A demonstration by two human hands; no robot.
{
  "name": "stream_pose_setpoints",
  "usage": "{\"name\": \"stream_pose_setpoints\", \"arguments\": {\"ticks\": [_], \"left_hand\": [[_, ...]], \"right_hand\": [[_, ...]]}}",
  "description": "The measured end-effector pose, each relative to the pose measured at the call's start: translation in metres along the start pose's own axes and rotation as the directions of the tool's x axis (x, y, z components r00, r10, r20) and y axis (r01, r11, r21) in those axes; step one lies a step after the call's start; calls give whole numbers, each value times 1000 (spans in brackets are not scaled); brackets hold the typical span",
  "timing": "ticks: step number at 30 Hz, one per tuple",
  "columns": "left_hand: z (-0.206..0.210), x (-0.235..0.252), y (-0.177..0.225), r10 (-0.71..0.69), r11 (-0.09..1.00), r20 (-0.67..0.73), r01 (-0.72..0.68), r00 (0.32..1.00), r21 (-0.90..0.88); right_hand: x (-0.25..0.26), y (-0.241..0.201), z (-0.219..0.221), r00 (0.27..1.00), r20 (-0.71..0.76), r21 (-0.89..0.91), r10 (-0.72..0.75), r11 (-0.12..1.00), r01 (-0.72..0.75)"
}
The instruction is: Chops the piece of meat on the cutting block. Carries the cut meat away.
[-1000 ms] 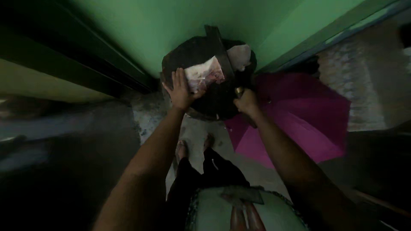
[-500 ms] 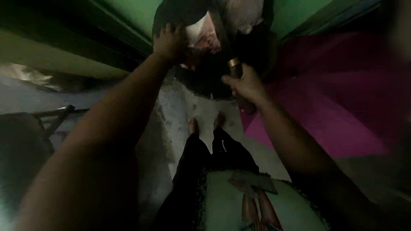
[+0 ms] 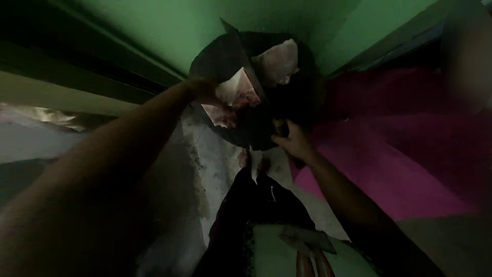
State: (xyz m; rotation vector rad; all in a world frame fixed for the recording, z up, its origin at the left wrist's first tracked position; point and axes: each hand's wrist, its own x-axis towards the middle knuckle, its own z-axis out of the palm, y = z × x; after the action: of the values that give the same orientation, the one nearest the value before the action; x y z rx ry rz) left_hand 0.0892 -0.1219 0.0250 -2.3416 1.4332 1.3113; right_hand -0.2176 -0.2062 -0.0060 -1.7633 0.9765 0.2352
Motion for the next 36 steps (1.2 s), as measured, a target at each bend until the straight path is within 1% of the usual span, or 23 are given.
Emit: {"name": "stream_pose_setpoints", "arguments": {"ticks": [3,5,8,11,13,15,16,18,19,20,23,26,29,32,36], "left_hand": [[-5,-9,-3,111,973,63,-95,992,-210],[-6,-12,-13,154,930,74,-119,985,-349],[-5,-13,-16,161,866,35,-124,986,-484],[-4,-21,-4,167,822,-30,-156,985,-548],[-10,-38,11,163,861,-110,-196,980,-470],[-13,-53,28,151,938,-231,-213,961,-273],[-11,-61,37,139,969,-297,-192,945,-156],[-3,-75,54,112,994,-408,-107,906,37],[6,-78,60,122,991,-463,-80,878,109],[15,-79,64,120,988,-499,-55,858,143],[45,-69,70,77,988,-533,8,842,154],[72,-57,76,-24,990,-528,93,849,103],[87,-53,82,-69,990,-536,125,841,69],[85,-50,78,-59,995,-518,93,853,39],[64,-49,69,-75,994,-479,104,875,33]], "right_hand": [[-2,8,-10,999,25,18,-32,999,32],[-6,9,-15,998,22,47,-56,997,55],[-15,4,-23,997,1,94,-78,993,78],[-28,0,-30,995,-29,122,-92,988,95],[-38,0,-35,987,-65,152,-148,976,156],[-48,-1,-43,975,-94,163,-203,963,216],[-53,-2,-48,968,-108,160,-225,957,240],[-62,-5,-57,950,-139,131,-281,945,299],[-67,-7,-60,935,-159,110,-318,935,337],[-72,-9,-61,920,-180,87,-349,925,369],[-80,-19,-64,890,-209,10,-405,909,416],[-79,-21,-59,920,-170,-20,-353,935,355],[-70,-13,-45,960,-112,-66,-256,966,250],[-64,-13,-40,990,-82,-191,-114,977,96],[-71,-30,-34,986,-155,-206,-69,978,36]]}}
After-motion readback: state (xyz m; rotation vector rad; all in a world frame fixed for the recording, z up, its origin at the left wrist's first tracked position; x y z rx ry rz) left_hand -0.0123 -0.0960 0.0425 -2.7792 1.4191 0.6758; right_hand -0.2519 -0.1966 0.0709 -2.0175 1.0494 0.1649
